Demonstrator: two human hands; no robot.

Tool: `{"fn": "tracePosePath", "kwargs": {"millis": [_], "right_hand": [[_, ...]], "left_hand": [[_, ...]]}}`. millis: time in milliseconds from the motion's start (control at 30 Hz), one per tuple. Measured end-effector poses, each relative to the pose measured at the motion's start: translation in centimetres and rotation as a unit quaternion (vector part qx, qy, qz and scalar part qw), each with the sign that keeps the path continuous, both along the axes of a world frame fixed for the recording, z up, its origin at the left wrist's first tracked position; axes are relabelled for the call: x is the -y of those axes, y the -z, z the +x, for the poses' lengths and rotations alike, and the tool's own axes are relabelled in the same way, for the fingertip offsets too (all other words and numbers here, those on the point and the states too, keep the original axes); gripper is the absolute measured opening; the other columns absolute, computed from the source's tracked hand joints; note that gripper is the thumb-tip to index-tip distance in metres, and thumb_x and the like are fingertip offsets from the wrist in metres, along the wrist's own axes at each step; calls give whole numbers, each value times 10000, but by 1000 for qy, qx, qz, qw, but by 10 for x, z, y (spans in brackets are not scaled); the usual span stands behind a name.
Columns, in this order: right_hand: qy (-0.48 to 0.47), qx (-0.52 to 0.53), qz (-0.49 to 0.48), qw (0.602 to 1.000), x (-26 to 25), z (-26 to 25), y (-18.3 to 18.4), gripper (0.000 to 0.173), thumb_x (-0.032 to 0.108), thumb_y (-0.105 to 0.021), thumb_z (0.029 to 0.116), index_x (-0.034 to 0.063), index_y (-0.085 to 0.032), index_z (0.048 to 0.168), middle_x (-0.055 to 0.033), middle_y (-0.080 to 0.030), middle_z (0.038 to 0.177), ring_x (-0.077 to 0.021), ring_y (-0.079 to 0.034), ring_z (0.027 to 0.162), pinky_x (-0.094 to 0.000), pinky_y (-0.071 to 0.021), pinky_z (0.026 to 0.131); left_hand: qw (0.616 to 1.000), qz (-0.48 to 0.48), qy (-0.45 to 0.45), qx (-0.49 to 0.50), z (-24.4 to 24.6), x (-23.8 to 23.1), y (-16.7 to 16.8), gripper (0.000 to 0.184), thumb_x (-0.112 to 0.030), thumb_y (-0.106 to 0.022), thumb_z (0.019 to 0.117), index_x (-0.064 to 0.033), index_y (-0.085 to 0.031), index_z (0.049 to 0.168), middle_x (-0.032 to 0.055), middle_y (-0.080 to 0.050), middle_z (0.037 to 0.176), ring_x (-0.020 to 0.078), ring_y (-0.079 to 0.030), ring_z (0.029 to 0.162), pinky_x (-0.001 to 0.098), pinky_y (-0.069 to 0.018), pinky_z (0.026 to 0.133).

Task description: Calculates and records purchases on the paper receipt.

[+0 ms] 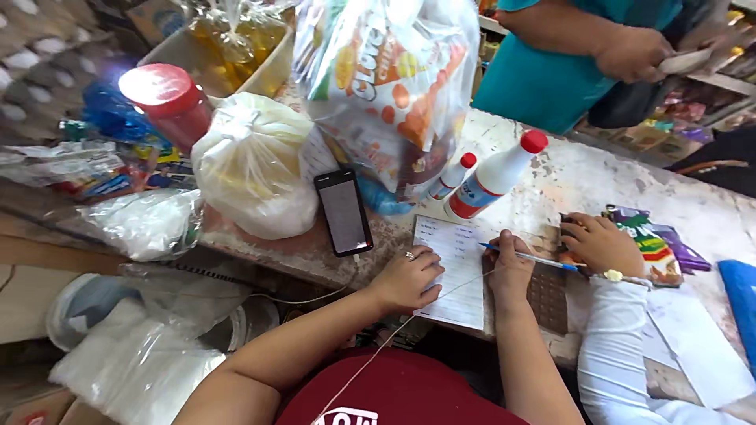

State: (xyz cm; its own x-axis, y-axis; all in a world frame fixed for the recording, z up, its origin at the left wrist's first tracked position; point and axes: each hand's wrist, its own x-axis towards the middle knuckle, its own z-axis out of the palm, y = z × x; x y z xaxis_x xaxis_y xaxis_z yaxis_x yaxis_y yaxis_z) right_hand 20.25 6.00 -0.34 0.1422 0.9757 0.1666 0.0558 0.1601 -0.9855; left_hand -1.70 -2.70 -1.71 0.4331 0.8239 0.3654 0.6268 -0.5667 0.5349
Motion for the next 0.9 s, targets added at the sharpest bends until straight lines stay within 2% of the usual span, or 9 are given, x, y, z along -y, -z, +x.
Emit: {"fn": "tracePosePath", "kwargs": {"millis": [333,467,633,767,900], "right_hand": [[15,-22,14,1000,1,-5,-3,361,144,-419,1095,125,-591,779,67,-628,630,-28,-561,495,-179,-500,500],[21,-16,15,1000,1,-5,-5,361,129,-430,1091,116,-597,772,71,-624,623,-23,-547,470,-173,-494,476],[13,7,-2,1000,2,-8,1,331,174,-415,1094,116,-585,816,82,-618,657,-22,-556,517,-194,-513,518],[10,16,-23,1000,7,-6,-11,335,141,-449,1079,17,-640,835,30,-620,675,-31,-546,540,-219,-494,520],[-10,-41,-25,999,1,-1,-10,310,130,-486,1071,8,-642,832,28,-613,695,-12,-523,544,-190,-469,526]], "left_hand": [[1000,-5,8,9,-1,0,-4,358,-282,-538,1013,-54,-704,1234,136,-660,1337,345,-540,1346,521,-435,1103],[1000,13,2,14,2,-2,-2,344,-286,-554,1000,-60,-717,1202,130,-675,1305,346,-557,1323,519,-451,1083],[1000,21,-14,2,-2,3,5,346,-317,-556,998,-82,-724,1187,119,-683,1294,332,-569,1317,514,-445,1106],[995,90,-30,5,5,-1,11,355,-352,-554,971,-103,-751,1130,114,-715,1242,351,-625,1249,548,-513,1022],[993,115,-31,15,6,-6,16,409,-384,-513,962,-96,-770,1096,114,-724,1213,376,-637,1216,553,-530,969]]}}
